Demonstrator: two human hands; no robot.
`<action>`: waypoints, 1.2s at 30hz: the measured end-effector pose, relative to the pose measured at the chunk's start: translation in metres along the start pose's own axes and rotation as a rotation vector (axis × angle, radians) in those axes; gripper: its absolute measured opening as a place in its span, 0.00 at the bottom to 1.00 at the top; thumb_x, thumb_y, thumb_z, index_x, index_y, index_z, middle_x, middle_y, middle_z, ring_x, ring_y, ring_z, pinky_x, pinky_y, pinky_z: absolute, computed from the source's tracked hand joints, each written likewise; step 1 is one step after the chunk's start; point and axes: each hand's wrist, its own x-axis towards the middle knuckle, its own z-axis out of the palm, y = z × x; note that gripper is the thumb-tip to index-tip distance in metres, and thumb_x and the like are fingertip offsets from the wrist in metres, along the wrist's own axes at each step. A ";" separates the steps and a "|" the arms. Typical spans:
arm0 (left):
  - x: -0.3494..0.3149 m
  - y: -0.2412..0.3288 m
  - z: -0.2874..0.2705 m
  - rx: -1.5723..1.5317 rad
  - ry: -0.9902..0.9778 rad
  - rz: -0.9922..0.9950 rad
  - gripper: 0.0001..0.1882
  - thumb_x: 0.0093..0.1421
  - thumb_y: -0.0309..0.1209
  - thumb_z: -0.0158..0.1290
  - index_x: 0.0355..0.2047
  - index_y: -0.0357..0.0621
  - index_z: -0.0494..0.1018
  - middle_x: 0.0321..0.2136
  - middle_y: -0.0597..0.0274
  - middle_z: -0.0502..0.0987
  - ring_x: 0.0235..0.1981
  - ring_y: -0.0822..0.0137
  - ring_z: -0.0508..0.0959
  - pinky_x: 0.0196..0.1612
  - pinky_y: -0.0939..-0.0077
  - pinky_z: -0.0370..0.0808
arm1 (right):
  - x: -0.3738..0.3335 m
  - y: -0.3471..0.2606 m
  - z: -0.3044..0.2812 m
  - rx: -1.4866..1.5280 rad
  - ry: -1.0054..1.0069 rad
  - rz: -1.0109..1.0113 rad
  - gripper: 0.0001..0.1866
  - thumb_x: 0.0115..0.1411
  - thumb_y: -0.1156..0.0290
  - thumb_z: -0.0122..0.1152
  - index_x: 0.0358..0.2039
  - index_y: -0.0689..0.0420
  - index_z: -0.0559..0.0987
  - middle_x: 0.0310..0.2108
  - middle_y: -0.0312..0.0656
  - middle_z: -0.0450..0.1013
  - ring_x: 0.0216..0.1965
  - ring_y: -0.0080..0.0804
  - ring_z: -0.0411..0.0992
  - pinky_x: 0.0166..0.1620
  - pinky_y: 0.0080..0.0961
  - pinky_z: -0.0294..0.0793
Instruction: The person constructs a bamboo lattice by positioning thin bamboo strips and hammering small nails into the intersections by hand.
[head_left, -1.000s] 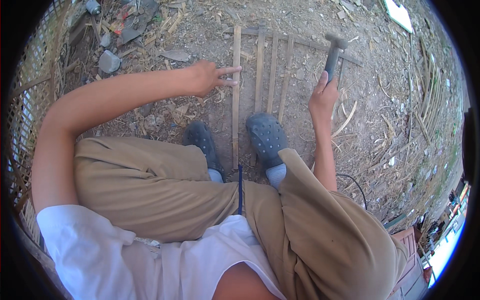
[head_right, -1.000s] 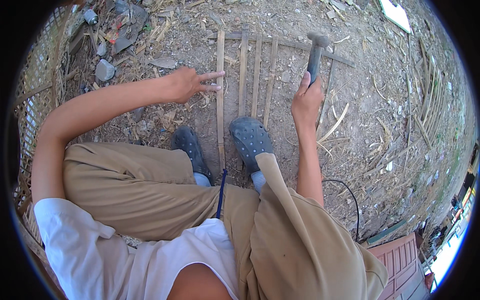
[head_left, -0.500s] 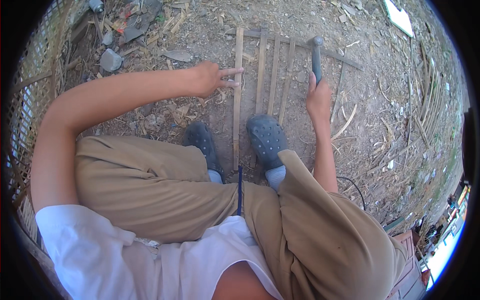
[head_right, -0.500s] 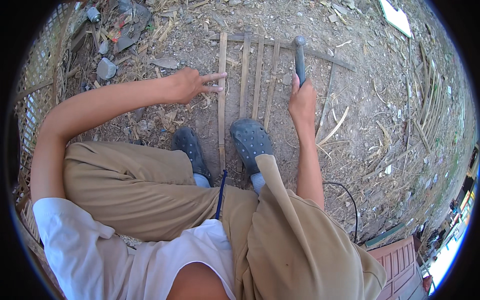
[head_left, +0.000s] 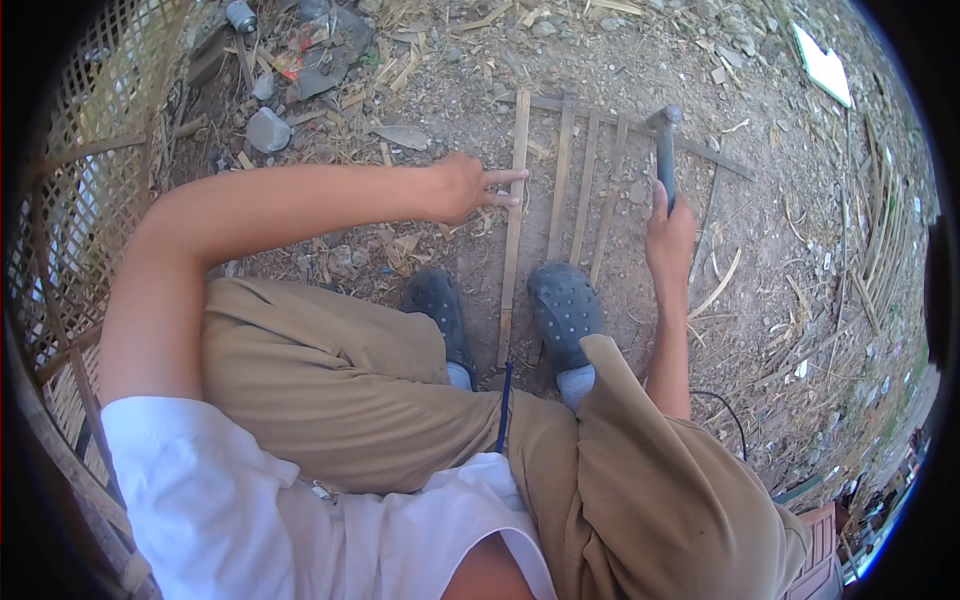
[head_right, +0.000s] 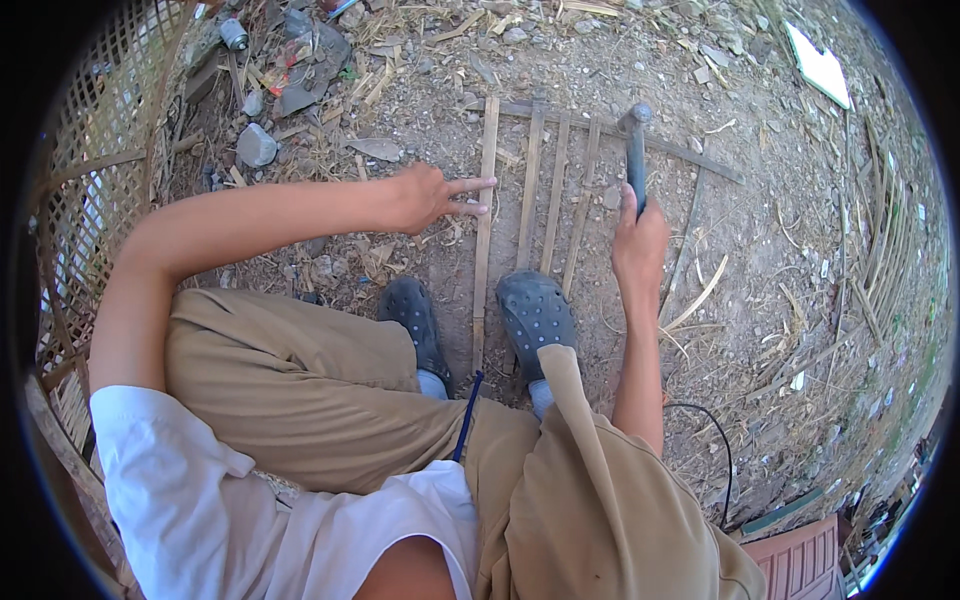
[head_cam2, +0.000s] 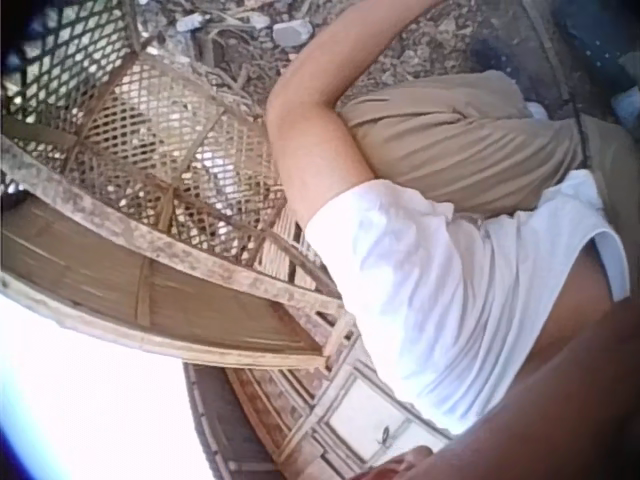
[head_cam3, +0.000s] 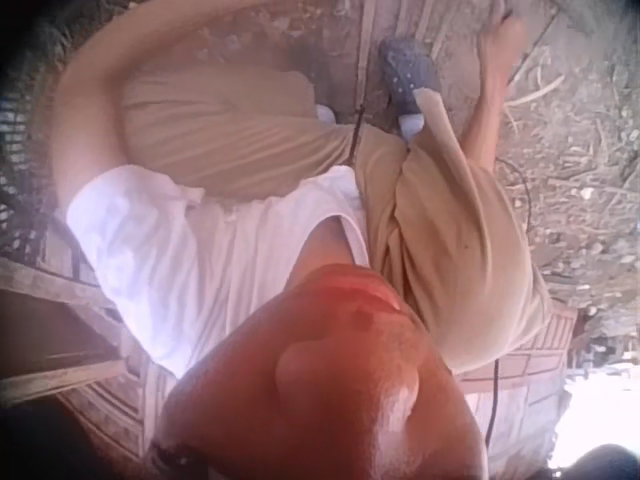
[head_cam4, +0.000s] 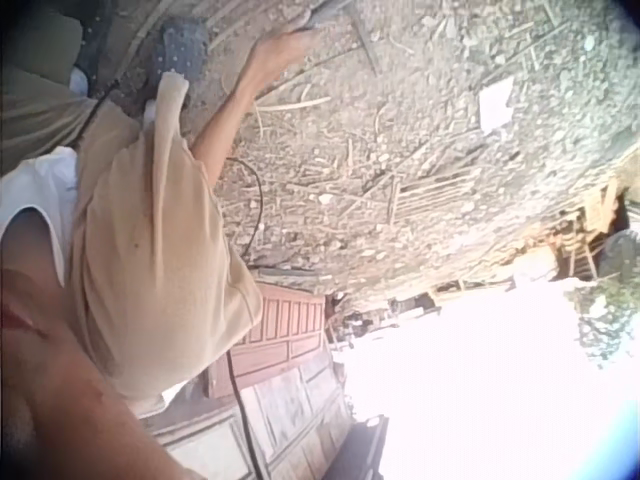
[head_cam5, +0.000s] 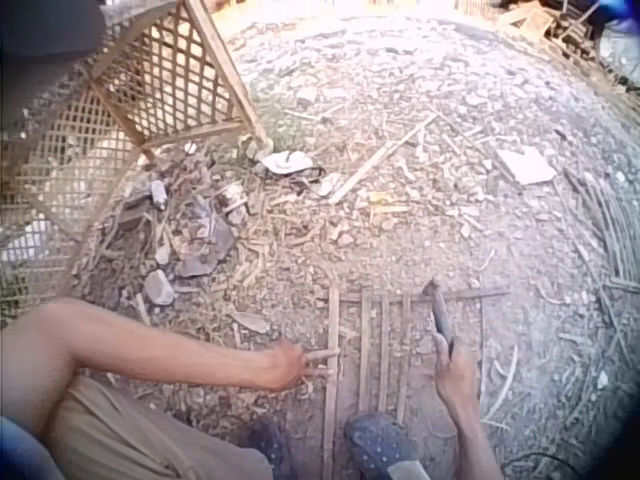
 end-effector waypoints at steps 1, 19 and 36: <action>0.001 0.001 0.003 -0.009 0.026 0.009 0.46 0.58 0.30 0.54 0.71 0.80 0.45 0.74 0.63 0.26 0.41 0.60 0.82 0.41 0.68 0.80 | -0.006 -0.006 -0.010 0.006 0.060 -0.055 0.24 0.71 0.57 0.48 0.33 0.69 0.74 0.19 0.56 0.70 0.20 0.54 0.68 0.26 0.46 0.64; 0.005 0.000 0.013 -0.091 0.021 0.024 0.45 0.59 0.33 0.52 0.72 0.79 0.44 0.74 0.63 0.26 0.48 0.58 0.79 0.44 0.64 0.77 | -0.010 -0.037 -0.004 0.110 0.191 -0.298 0.18 0.72 0.62 0.47 0.36 0.67 0.73 0.17 0.50 0.65 0.18 0.38 0.64 0.25 0.40 0.62; 0.009 -0.006 0.004 -0.072 0.097 0.049 0.42 0.59 0.33 0.51 0.70 0.81 0.50 0.74 0.62 0.30 0.47 0.58 0.80 0.43 0.64 0.77 | 0.013 0.046 0.027 -0.229 0.233 -0.175 0.22 0.71 0.57 0.49 0.36 0.67 0.73 0.15 0.42 0.63 0.17 0.27 0.61 0.22 0.34 0.60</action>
